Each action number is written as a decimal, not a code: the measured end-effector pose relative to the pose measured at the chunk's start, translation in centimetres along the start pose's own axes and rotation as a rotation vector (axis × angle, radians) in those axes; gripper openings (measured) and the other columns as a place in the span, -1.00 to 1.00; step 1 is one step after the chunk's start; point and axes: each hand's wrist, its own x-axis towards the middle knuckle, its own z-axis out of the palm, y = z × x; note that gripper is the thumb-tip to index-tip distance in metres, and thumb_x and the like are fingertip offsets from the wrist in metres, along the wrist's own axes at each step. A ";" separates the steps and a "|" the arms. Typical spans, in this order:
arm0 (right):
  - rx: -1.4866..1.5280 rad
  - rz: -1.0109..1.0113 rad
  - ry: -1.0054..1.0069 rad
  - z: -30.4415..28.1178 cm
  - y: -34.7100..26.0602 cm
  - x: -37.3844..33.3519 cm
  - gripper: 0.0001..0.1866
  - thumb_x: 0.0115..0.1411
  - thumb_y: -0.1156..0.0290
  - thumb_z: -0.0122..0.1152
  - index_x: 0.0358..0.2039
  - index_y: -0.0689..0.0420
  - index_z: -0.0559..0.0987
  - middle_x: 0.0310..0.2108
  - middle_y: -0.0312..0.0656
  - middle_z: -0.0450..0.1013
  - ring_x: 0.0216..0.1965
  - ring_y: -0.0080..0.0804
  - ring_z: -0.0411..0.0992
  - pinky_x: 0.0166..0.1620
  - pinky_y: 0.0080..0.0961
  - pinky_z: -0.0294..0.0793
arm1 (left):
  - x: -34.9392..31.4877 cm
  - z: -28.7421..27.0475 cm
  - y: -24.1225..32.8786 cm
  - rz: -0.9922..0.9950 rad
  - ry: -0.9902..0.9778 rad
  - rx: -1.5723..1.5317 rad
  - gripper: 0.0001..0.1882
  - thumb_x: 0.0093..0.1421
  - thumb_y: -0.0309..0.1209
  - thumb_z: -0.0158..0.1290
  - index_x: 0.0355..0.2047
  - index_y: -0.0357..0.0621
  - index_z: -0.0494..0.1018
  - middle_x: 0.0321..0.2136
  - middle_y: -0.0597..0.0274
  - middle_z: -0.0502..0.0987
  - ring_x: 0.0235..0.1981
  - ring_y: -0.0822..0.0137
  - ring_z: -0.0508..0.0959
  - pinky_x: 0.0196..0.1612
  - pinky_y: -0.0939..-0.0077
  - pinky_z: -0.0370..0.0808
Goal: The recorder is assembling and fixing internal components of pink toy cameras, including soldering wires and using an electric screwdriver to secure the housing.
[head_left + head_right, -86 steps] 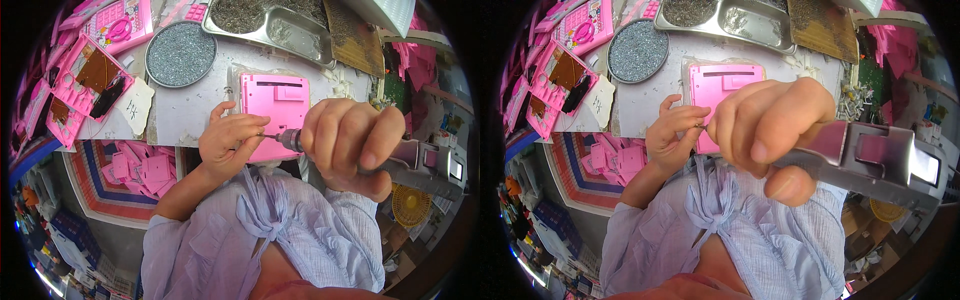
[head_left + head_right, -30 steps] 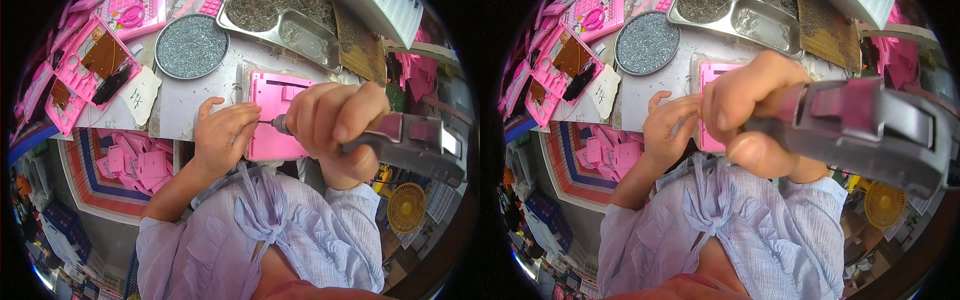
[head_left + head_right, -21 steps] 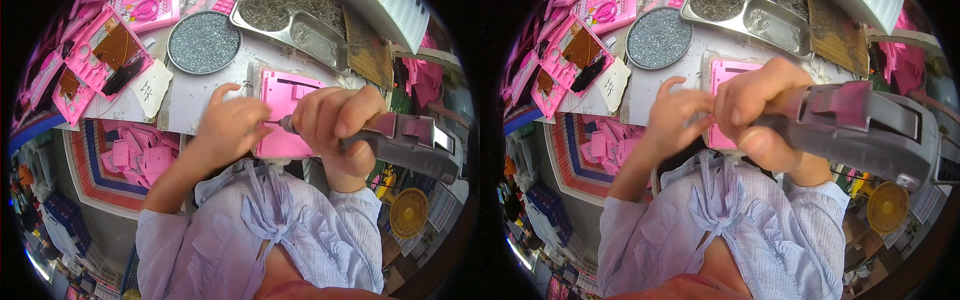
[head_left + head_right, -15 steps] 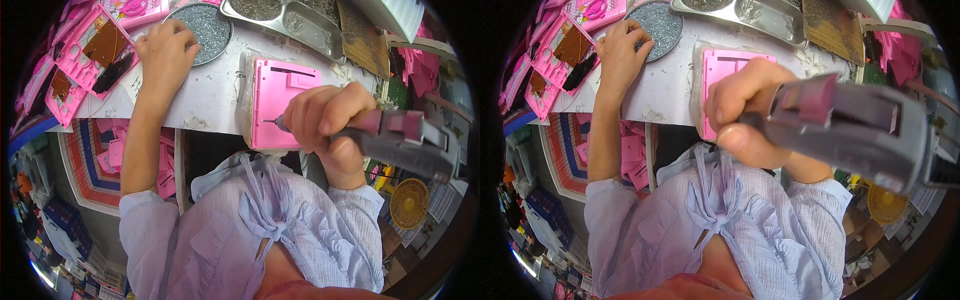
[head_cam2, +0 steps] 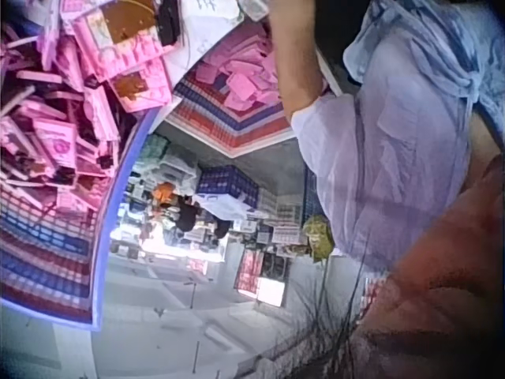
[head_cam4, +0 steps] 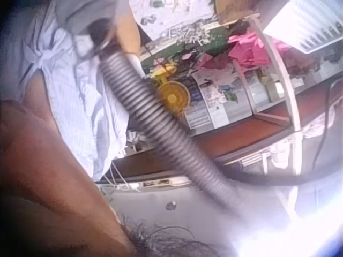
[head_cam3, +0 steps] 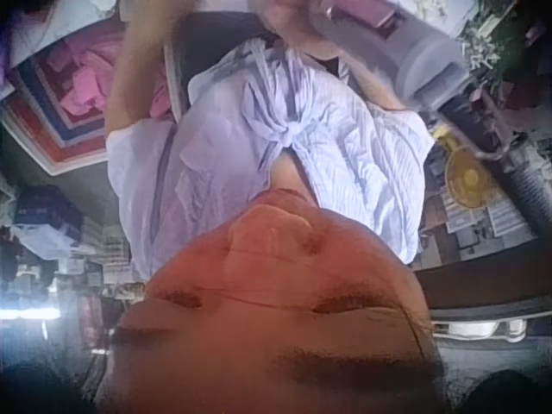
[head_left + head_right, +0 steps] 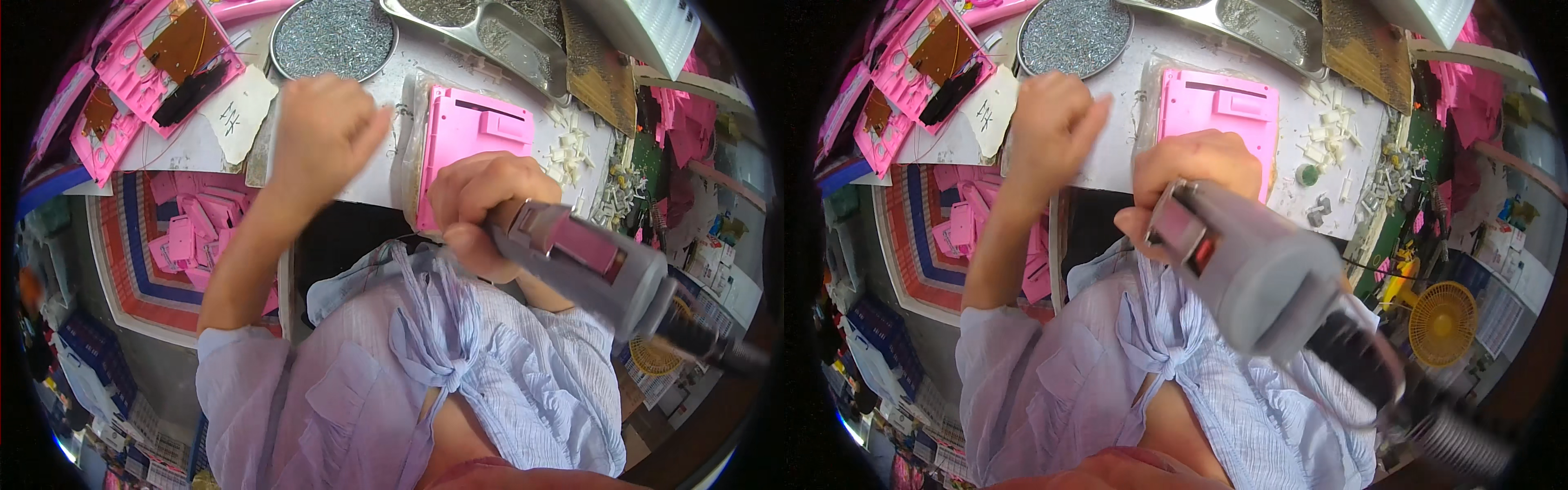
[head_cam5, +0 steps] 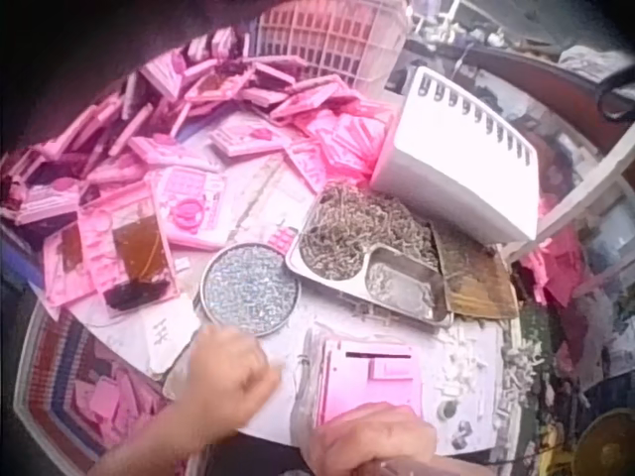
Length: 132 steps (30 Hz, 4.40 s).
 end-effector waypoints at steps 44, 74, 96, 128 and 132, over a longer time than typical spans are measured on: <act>0.058 -0.105 0.360 -8.3 -5.5 -4.9 -0.80 0.39 0.24 0.08 -0.16 0.11 0.47 -0.73 -0.46 0.20 -0.69 -0.53 0.15 -0.50 -0.44 0.25 | -0.1 3.2 10.0 0.254 -0.166 -0.120 -0.53 0.07 -0.42 0.22 0.04 -0.18 0.54 0.07 0.13 0.55 0.10 0.05 0.49 0.17 0.14 0.36; -0.019 0.019 0.449 -11.0 -3.5 -6.3 -0.85 0.28 0.44 0.21 -0.31 0.19 0.42 -0.68 -0.25 0.30 -0.66 -0.51 0.23 -0.55 -0.47 0.27 | 0.6 6.0 10.9 0.229 -0.210 0.022 -0.52 0.09 -0.41 0.23 0.08 -0.06 0.58 0.11 0.21 0.54 0.13 0.11 0.48 0.20 0.14 0.33; 0.128 -0.156 0.295 -15.3 -8.4 -6.2 -0.73 0.36 0.19 0.06 -0.11 0.13 0.42 -0.65 -0.46 0.25 -0.60 -0.60 0.20 -0.39 -0.47 0.21 | -20.5 -6.6 -1.4 -0.624 0.377 -0.130 -0.79 0.33 -0.52 0.13 -0.06 -0.27 0.41 -0.19 0.18 0.51 -0.15 0.36 0.51 0.01 0.44 0.45; -0.723 -0.417 0.852 -9.7 -7.5 -7.1 -0.43 0.25 0.27 0.31 0.14 0.40 0.43 -0.03 0.04 0.51 -0.07 -0.20 0.47 0.07 -0.26 0.43 | 7.4 -26.1 -6.6 -0.498 0.117 -0.329 -0.52 0.33 -0.35 0.13 0.22 -0.14 0.37 -0.12 0.32 0.58 -0.19 0.53 0.56 -0.21 0.64 0.49; -0.061 0.317 0.056 -3.2 -3.1 -6.3 -0.57 0.18 0.44 0.38 0.06 0.28 0.59 -0.18 -0.15 0.59 -0.16 -0.48 0.53 -0.11 -0.54 0.51 | 2.5 -17.7 0.8 -0.518 0.381 -0.779 -0.48 0.33 -0.49 0.09 0.28 -0.24 0.28 0.09 0.06 0.53 0.04 0.34 0.58 0.04 0.43 0.57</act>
